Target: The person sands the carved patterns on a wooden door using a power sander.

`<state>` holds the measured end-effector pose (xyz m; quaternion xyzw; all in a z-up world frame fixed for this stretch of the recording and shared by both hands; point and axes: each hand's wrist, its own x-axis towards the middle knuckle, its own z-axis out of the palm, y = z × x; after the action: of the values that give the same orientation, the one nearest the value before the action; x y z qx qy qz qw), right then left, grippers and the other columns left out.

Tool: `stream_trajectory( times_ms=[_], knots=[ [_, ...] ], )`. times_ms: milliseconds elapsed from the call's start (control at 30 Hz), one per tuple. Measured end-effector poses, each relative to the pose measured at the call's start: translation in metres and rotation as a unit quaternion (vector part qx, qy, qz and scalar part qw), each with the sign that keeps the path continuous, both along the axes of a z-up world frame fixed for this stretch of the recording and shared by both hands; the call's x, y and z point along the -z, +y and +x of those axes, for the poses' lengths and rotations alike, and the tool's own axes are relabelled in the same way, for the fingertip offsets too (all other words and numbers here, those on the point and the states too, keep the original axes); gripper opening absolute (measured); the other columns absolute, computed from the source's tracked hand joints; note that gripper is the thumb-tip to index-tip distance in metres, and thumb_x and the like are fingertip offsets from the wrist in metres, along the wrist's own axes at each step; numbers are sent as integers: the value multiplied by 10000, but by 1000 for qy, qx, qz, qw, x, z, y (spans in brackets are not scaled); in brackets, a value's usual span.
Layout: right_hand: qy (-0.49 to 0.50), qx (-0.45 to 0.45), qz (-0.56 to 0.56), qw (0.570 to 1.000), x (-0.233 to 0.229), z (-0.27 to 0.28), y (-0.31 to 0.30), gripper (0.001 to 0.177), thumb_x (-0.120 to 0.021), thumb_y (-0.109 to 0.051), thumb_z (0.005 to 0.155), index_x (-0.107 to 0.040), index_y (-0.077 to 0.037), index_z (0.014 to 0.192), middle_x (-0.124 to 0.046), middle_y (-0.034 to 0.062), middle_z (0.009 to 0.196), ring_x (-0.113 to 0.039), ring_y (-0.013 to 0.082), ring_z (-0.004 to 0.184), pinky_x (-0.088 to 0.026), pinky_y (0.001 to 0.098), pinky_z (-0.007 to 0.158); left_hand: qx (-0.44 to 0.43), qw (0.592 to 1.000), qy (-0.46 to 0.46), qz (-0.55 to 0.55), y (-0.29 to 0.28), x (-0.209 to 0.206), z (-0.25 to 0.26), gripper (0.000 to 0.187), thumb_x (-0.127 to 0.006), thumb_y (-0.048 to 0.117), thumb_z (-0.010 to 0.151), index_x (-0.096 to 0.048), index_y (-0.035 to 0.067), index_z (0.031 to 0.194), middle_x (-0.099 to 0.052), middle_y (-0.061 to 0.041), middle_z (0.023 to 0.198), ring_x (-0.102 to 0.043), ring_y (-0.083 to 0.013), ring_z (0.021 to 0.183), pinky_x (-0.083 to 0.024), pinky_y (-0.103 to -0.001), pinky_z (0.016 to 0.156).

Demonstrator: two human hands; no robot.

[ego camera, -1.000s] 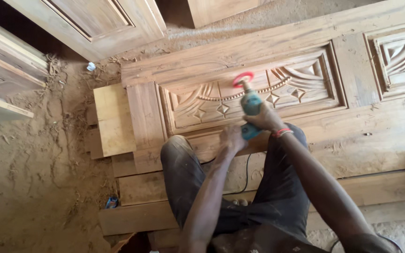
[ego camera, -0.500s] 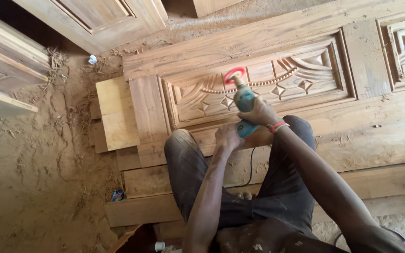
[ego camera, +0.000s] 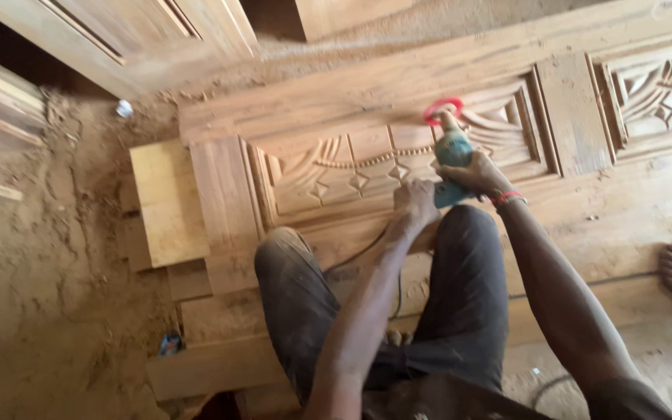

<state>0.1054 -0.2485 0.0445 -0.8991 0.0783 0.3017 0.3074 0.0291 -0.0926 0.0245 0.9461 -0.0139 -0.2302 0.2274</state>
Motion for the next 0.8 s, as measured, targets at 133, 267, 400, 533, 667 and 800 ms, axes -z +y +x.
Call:
stream_trajectory(
  times_ms=[133, 267, 400, 533, 667, 800],
  knots=[
    [-56, -110, 18, 992, 14, 2, -6, 720, -861, -542, 681, -754, 113, 961, -753, 223, 801, -757, 252, 693, -582, 337, 599, -17, 999, 45, -14, 5, -21, -15, 475, -797, 336, 728, -715, 106, 1136, -724, -148, 1147, -707, -297, 1098, -580, -405, 933],
    [-36, -60, -40, 997, 6, -8, -33, 815, -894, -513, 664, -660, 159, 1060, -726, 243, 840, -759, 319, 718, -603, 415, 564, -5, 997, 67, -32, -17, -27, -23, 418, -776, 257, 738, -733, 95, 1122, -721, -164, 1170, -694, -331, 1125, -578, -418, 943],
    [-35, -42, -2, 999, 9, -11, -32, 959, -889, -512, 672, -499, 130, 1269, -718, 215, 905, -771, 326, 784, -631, 432, 605, -22, 998, 42, -33, -23, -29, -21, 405, -756, 231, 725, -738, 107, 1110, -735, -148, 1169, -712, -315, 1125, -601, -415, 924],
    [-58, -98, 18, 993, 16, -10, 0, 714, -862, -493, 644, -760, 113, 1008, -765, 225, 875, -774, 282, 803, -600, 374, 717, -35, 997, 63, -13, 13, -27, -32, 435, -782, 258, 711, -729, 82, 1105, -737, -162, 1146, -715, -315, 1100, -587, -408, 939],
    [-56, -104, -31, 993, 15, -27, 15, 776, -879, -519, 646, -714, 140, 1021, -747, 288, 942, -753, 334, 851, -595, 418, 763, -46, 995, 90, -15, 23, -19, -58, 450, -766, 288, 737, -718, 64, 1125, -749, -164, 1121, -737, -308, 1058, -605, -409, 907],
    [-70, -90, -77, 991, 6, -40, 27, 807, -881, -532, 623, -711, 114, 1076, -732, 280, 1012, -740, 351, 925, -591, 423, 824, -20, 993, 115, -15, 38, -15, -51, 478, -767, 307, 705, -723, 81, 1124, -745, -154, 1124, -730, -308, 1052, -609, -410, 889]
  ],
)
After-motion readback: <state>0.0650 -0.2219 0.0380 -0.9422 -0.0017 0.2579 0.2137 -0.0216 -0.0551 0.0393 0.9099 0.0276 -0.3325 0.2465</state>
